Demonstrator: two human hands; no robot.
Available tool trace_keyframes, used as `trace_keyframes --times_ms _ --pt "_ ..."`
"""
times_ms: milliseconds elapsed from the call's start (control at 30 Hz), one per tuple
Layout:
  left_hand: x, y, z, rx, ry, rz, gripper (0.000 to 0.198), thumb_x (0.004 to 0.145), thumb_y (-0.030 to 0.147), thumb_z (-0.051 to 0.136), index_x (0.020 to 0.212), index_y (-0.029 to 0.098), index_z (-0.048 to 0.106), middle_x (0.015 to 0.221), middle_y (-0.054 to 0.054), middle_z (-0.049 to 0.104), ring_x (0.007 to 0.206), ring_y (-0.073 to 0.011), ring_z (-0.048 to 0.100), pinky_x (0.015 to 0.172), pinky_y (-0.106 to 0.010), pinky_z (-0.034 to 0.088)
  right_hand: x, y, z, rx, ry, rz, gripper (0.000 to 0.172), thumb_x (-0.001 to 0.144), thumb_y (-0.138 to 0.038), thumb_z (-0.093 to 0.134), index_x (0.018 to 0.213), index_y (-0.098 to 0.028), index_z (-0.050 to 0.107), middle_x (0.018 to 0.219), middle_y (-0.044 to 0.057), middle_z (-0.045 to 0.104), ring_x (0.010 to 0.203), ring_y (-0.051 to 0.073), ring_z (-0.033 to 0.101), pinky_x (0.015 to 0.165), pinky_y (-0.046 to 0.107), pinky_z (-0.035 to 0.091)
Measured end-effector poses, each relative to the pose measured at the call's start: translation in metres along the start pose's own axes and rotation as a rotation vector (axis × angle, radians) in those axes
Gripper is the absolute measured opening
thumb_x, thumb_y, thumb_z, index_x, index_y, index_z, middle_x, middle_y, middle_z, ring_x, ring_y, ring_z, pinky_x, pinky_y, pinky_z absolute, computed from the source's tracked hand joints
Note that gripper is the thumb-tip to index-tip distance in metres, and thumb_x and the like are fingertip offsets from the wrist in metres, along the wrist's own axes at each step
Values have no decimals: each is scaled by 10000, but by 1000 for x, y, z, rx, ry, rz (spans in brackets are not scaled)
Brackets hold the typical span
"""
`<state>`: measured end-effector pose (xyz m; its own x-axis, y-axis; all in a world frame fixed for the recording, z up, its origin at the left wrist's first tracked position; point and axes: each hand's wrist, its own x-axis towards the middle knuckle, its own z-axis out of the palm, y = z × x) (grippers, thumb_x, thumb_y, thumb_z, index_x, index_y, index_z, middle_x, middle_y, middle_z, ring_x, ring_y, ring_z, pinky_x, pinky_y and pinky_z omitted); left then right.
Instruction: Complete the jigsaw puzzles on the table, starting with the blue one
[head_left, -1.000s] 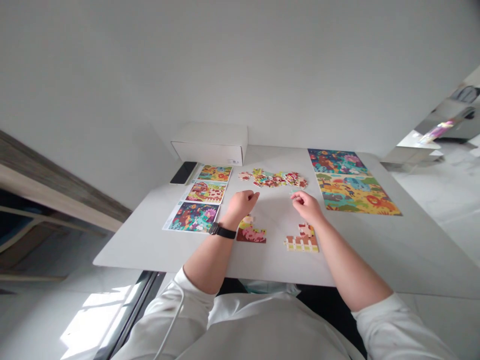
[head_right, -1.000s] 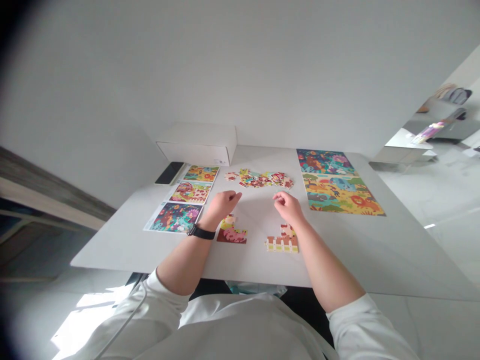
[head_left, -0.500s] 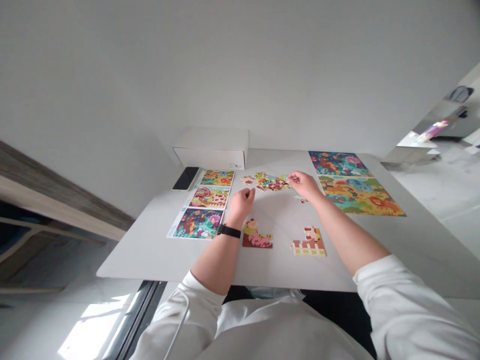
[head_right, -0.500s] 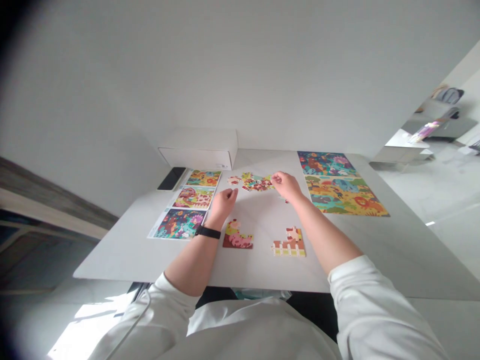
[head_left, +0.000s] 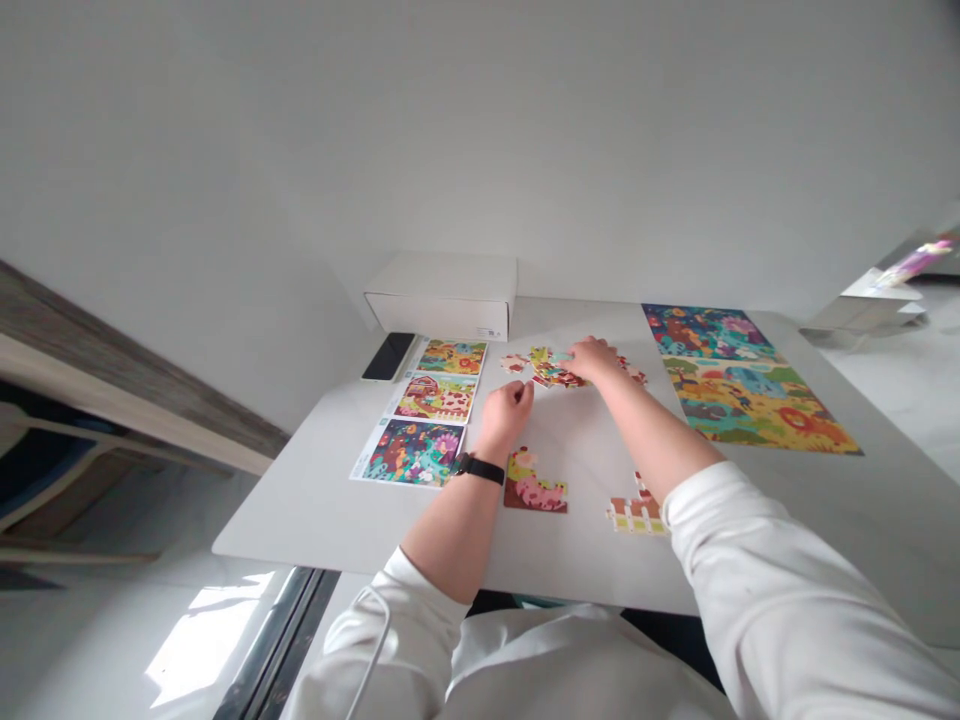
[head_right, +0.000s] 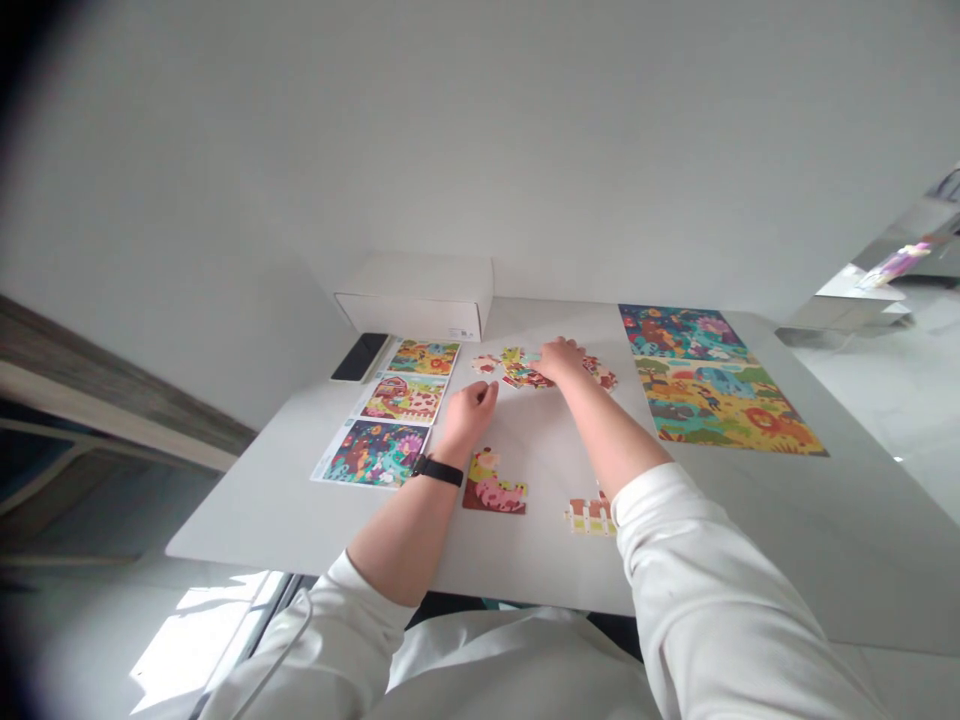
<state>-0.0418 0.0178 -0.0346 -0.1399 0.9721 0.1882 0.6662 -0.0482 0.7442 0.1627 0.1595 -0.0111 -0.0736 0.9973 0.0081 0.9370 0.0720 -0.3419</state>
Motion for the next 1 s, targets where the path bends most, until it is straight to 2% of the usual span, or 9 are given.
trace_keyframes --times_ms 133,300,367,433,533,633,733,833,1000 --pt "0 -1 1 0 14 4 467 1010 509 480 647 227 399 611 25 413 642 -156 298 624 -317 218 -3 8 5 8 88 -76 387 775 -485 913 1080 -259 838 1287 198 702 1280 436 582 1116 618 424" --pt "2 -3 3 -15 11 3 474 1003 507 496 635 223 399 607 31 399 639 -151 298 625 -317 218 -21 10 5 34 192 -111 231 819 -361 861 1029 -271 830 1216 141 773 1203 364 648 1091 522 465" --pt "3 -3 3 -26 18 8 480 1002 506 500 634 223 378 604 37 376 641 -147 289 625 -314 218 -28 11 2 142 226 -105 163 834 -315 823 987 -260 812 1180 110 796 1141 319 686 1062 474 490" --pt "3 -2 1 -37 16 19 485 1001 502 503 635 221 355 600 43 355 640 -143 279 624 -310 219 -35 14 -3 349 217 -83 134 842 -348 805 919 -241 778 1055 76 815 1011 264 721 976 410 534" --pt "3 2 -3 -58 0 31 474 1006 498 499 644 220 369 604 40 390 633 -138 312 624 -298 237 -52 28 -17 746 132 -68 315 788 -498 842 877 -220 723 886 44 794 820 210 717 793 332 560" --pt "3 6 -5 -108 -12 36 415 1024 479 471 699 221 473 654 18 512 660 -147 448 646 -280 296 -81 49 -32 993 109 -62 486 698 -622 880 914 -219 714 884 49 782 782 203 714 694 302 543" --pt "4 9 -5 -191 -8 78 384 1048 468 420 796 218 567 711 0 589 699 -162 539 681 -268 362 -114 74 -42 1047 172 -32 546 674 -677 880 938 -227 721 892 50 776 795 206 718 676 298 541" --pt "1 11 -2 -270 -19 129 301 1028 425 462 880 211 613 768 -10 634 708 -154 566 694 -257 404 -137 98 -42 1039 255 8 544 721 -700 833 982 -235 732 902 54 772 827 215 730 692 307 555" --pt "-14 20 -2 -367 -119 147 235 964 423 594 1006 202 664 840 -20 677 686 -132 562 654 -237 432 -142 122 -28 1068 405 108 576 734 -720 771 1037 -231 736 882 53 756 823 221 734 695 323 565"
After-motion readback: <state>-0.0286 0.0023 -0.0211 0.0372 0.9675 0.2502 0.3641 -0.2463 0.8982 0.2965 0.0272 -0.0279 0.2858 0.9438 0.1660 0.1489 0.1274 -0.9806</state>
